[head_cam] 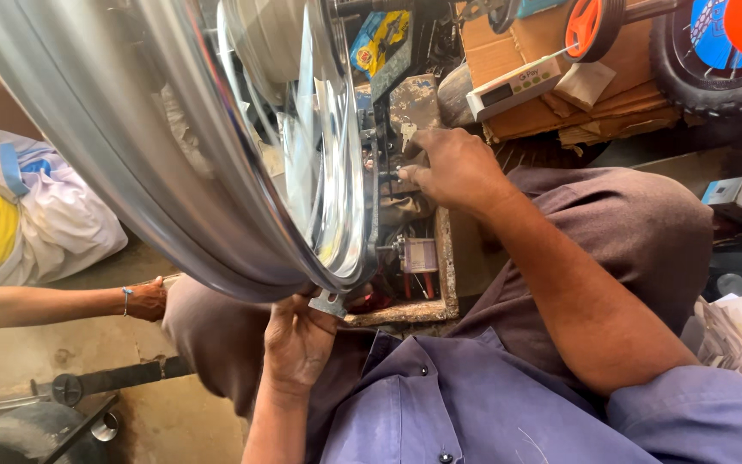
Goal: The person places a bicycle wheel into a truing stand and uses a small tool to tighten the spoke nipples individually, rotating the wheel and checking the alignment against the stand markers.
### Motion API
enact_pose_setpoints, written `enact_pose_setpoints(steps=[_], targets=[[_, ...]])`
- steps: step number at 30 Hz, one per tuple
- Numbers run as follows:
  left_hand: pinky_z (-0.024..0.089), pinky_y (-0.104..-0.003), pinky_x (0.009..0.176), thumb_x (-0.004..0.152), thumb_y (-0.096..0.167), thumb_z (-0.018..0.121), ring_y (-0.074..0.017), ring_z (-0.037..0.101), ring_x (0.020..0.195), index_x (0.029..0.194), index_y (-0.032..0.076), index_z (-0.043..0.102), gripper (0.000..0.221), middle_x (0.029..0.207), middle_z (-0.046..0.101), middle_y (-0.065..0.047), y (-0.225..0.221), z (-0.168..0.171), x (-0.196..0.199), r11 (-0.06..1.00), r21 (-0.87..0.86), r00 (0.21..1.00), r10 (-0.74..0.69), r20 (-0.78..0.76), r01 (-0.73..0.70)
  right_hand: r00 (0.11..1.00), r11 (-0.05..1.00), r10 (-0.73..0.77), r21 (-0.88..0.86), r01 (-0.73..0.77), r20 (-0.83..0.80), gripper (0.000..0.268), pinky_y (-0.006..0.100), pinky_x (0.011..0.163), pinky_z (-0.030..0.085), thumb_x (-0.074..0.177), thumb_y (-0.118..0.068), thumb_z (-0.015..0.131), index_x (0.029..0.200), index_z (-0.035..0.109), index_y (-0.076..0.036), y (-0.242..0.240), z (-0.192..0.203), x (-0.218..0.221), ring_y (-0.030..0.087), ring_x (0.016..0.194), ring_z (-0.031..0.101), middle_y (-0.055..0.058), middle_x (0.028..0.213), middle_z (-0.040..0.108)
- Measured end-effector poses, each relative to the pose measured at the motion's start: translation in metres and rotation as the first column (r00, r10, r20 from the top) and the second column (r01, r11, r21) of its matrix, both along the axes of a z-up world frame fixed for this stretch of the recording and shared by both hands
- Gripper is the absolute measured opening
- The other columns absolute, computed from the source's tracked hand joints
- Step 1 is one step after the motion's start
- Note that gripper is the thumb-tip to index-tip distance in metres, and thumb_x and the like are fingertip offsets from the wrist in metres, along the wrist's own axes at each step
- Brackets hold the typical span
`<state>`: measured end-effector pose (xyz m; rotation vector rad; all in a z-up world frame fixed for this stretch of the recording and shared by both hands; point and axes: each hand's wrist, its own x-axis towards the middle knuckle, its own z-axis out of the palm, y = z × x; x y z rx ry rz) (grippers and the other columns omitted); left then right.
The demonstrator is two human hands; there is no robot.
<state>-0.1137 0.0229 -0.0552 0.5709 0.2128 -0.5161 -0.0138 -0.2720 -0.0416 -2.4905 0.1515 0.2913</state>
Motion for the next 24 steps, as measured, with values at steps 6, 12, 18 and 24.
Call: enact_pose_setpoints(steps=[6, 12, 18, 24], targets=[[0.047, -0.051, 0.109, 0.097, 0.065, 0.053, -0.0424, 0.060, 0.126, 0.148, -0.011, 0.043, 0.092, 0.139, 0.059, -0.029, -0.008, 0.038, -0.010, 0.971, 0.228, 0.995, -0.089, 0.050, 0.076, 1.000, 0.999, -0.014, 0.034, 0.014, -0.002, 0.036, 0.049, 0.090, 0.052, 0.084, -0.035, 0.078, 0.107, 0.073, -0.007, -0.002, 0.009, -0.006, 0.039, 0.099, 0.069, 0.019, 0.100, 0.074], [0.047, -0.049, 0.105, 0.089, 0.073, 0.052, -0.0390, 0.060, 0.128, 0.148, -0.010, 0.041, 0.103, 0.141, 0.058, -0.028, -0.001, 0.046, -0.008, 0.929, 0.342, 0.988, -0.154, 0.008, 0.142, 0.999, 1.000, -0.021, -0.014, 0.021, 0.033, 0.040, 0.053, 0.088, 0.050, 0.084, -0.036, 0.079, 0.109, 0.070, -0.006, -0.009, 0.013, -0.013, 0.041, 0.101, 0.067, 0.020, 0.101, 0.073], [0.046, -0.050, 0.105, 0.087, 0.077, 0.050, -0.0389, 0.060, 0.127, 0.148, -0.009, 0.042, 0.106, 0.142, 0.058, -0.027, 0.004, 0.047, -0.011, 0.916, 0.370, 0.986, -0.163, -0.014, 0.157, 0.999, 1.000, -0.008, 0.023, 0.007, 0.052, 0.034, 0.051, 0.090, 0.051, 0.085, -0.034, 0.077, 0.107, 0.073, -0.009, -0.008, 0.017, -0.012, 0.039, 0.103, 0.068, 0.018, 0.101, 0.074], [0.045, -0.051, 0.105, 0.089, 0.076, 0.048, -0.0411, 0.058, 0.129, 0.147, -0.009, 0.042, 0.103, 0.140, 0.058, -0.029, 0.006, 0.051, -0.021, 0.922, 0.381, 0.997, -0.073, -0.003, 0.069, 0.998, 1.000, 0.003, 0.022, -0.004, 0.056, 0.032, 0.052, 0.091, 0.050, 0.087, -0.032, 0.075, 0.109, 0.073, -0.009, -0.003, 0.024, -0.012, 0.039, 0.102, 0.068, 0.020, 0.103, 0.072]])
